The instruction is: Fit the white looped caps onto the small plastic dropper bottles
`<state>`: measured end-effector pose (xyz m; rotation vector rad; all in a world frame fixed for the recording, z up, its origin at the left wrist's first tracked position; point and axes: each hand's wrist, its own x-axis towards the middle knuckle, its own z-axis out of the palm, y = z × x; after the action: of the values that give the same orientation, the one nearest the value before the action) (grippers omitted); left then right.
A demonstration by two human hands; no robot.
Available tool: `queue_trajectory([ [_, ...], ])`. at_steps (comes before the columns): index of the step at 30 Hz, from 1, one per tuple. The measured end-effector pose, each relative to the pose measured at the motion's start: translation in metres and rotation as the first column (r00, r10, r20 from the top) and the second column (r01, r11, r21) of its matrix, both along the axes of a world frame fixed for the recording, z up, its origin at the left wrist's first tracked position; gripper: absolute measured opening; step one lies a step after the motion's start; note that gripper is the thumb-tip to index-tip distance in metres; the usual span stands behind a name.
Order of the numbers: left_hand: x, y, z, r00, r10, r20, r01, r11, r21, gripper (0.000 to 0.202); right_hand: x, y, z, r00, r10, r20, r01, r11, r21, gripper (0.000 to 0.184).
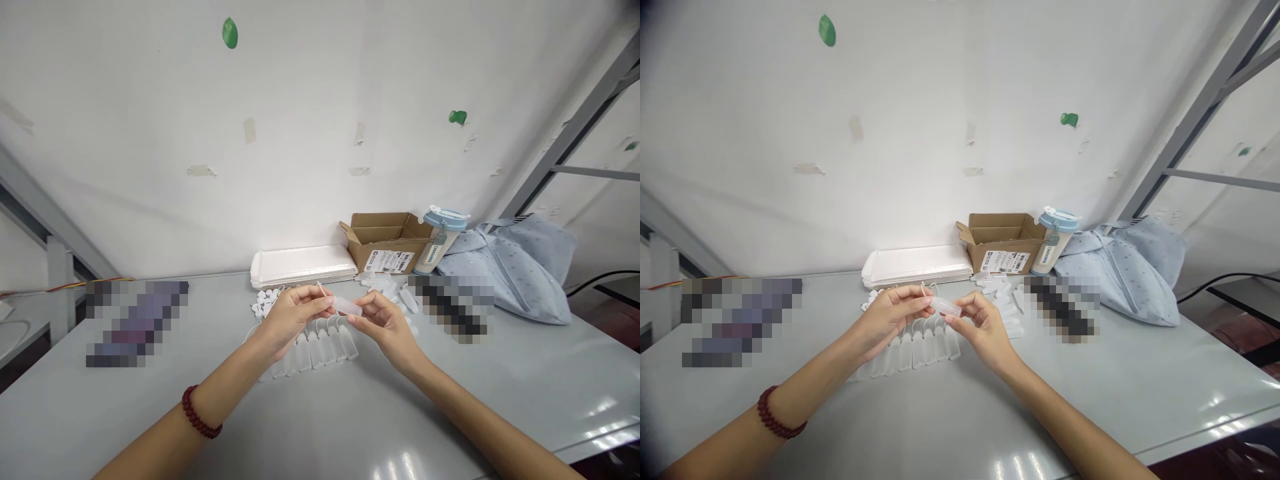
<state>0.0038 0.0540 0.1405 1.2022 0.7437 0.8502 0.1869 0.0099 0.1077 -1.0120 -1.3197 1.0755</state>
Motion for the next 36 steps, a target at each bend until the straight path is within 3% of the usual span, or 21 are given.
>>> queue_trajectory([
  [5, -0.003, -0.001, 0.003, 0.992, -0.004, -0.128, 0.019, 0.993, 0.115, 0.012, -0.019, -0.012, -0.004, 0.999, 0.044, -0.012, -0.045, 0.996, -0.08, 0.025],
  [10, 0.001, -0.012, 0.014, 0.98, 0.003, -0.199, 0.055, 0.958, 0.283, 0.011, -0.022, -0.018, -0.002, 0.976, -0.089, 0.199, 0.082, 0.996, 0.04, 0.018],
  [15, 0.004, -0.017, 0.016, 0.976, 0.035, -0.214, 0.029, 0.957, 0.287, 0.011, -0.019, -0.02, 0.001, 0.947, -0.135, 0.29, 0.113, 0.989, 0.091, 0.021],
  [22, 0.001, -0.012, 0.011, 0.969, -0.137, -0.205, 0.187, 0.95, 0.25, 0.017, -0.015, -0.02, 0.01, 0.98, 0.004, 0.198, -0.008, 1.0, 0.02, 0.025],
  [25, 0.002, -0.012, 0.01, 0.951, -0.134, -0.28, 0.219, 0.928, 0.3, 0.016, -0.014, -0.018, 0.008, 0.983, -0.009, 0.185, 0.003, 0.999, 0.034, 0.034],
  [27, 0.003, -0.013, 0.008, 0.913, -0.048, -0.405, 0.217, 0.898, 0.383, 0.018, -0.014, -0.015, 0.004, 0.979, -0.028, 0.2, 0.019, 0.999, 0.049, 0.037],
  [29, 0.005, -0.015, 0.006, 0.861, 0.141, -0.488, 0.145, 0.853, 0.502, 0.017, -0.013, -0.012, 0.0, 0.976, -0.061, 0.208, 0.05, 0.997, 0.057, 0.035],
  [31, 0.009, -0.018, 0.003, 0.83, 0.32, -0.456, 0.07, 0.752, 0.655, 0.022, -0.01, -0.007, -0.002, 0.977, -0.1, 0.191, 0.092, 0.994, 0.05, 0.033],
  [33, 0.014, -0.019, 0.002, 0.845, 0.365, -0.39, 0.109, 0.598, 0.794, 0.036, -0.006, -0.002, -0.002, 0.977, -0.136, 0.163, 0.132, 0.991, 0.034, 0.033],
  [36, 0.025, -0.017, 0.004, 0.834, 0.32, -0.449, 0.31, 0.4, 0.862, 0.042, 0.001, 0.004, 0.0, 0.985, -0.134, 0.109, 0.134, 0.991, 0.006, 0.033],
])
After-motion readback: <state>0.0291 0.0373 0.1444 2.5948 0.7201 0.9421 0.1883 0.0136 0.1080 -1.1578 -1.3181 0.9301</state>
